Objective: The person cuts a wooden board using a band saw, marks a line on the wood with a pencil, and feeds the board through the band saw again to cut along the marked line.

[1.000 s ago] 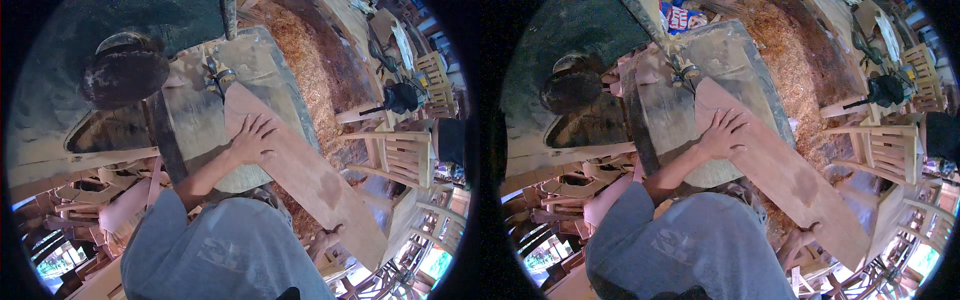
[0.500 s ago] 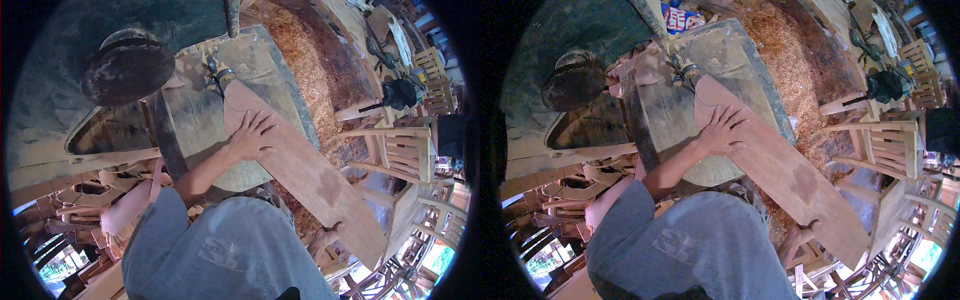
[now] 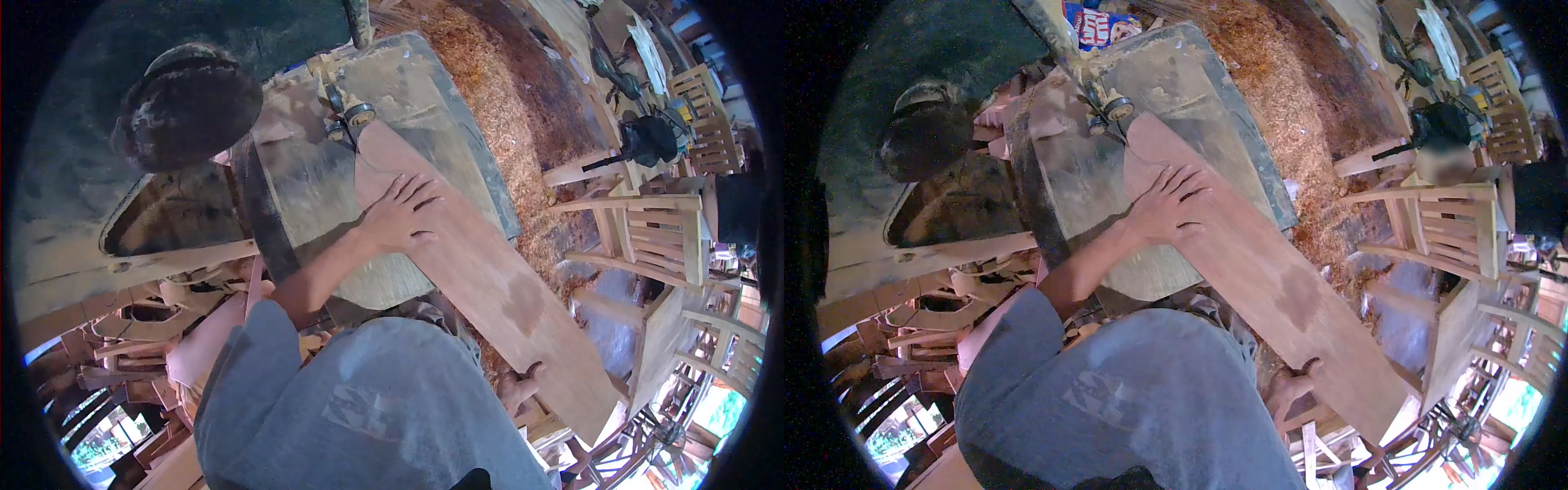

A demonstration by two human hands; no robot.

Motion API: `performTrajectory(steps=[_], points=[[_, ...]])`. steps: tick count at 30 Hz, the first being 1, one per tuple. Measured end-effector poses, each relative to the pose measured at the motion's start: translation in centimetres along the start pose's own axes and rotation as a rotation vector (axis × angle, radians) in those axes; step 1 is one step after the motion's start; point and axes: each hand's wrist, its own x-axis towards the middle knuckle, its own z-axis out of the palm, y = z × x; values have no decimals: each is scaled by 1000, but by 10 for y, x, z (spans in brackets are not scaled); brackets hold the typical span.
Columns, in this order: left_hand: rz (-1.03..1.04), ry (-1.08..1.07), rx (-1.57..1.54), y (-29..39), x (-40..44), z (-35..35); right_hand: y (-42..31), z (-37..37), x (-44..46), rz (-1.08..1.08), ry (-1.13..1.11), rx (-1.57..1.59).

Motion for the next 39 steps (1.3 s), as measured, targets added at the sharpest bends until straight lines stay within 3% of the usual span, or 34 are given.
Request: performTrajectory(steps=[12, 14, 16, 17, 19, 22, 27, 30, 32, 37, 39], points=[[58, -4, -28, -10, -4, -2, 0, -17, -18, 143, -15, -44], [69, 22, -49, -8, -8, 2, 2, -28, -13, 230, -97, -35], [-164, 174, 136, 4, -19, 13, 2, -28, -13, 222, -87, -6], [-169, 182, 144, 13, -26, 21, 3, -26, -12, 212, -69, 25], [-681, 320, 102, 32, -39, 36, 3, -22, -20, 212, -94, 13], [-861, 296, 153, 52, -39, 42, 2, -32, -18, 256, -115, -14], [-849, 224, 138, 61, -45, 39, -2, -97, 32, 500, -222, 69], [-819, 236, 119, 59, -50, 42, -10, -143, 74, 280, 18, 83], [-801, 254, 108, 59, -48, 43, -18, -197, 117, 93, 42, -8], [-770, 258, 109, 58, -50, 43, -45, -346, 220, -574, -60, -680], [-757, 274, 124, 56, -51, 47, -76, -348, 210, -460, 0, -359]])
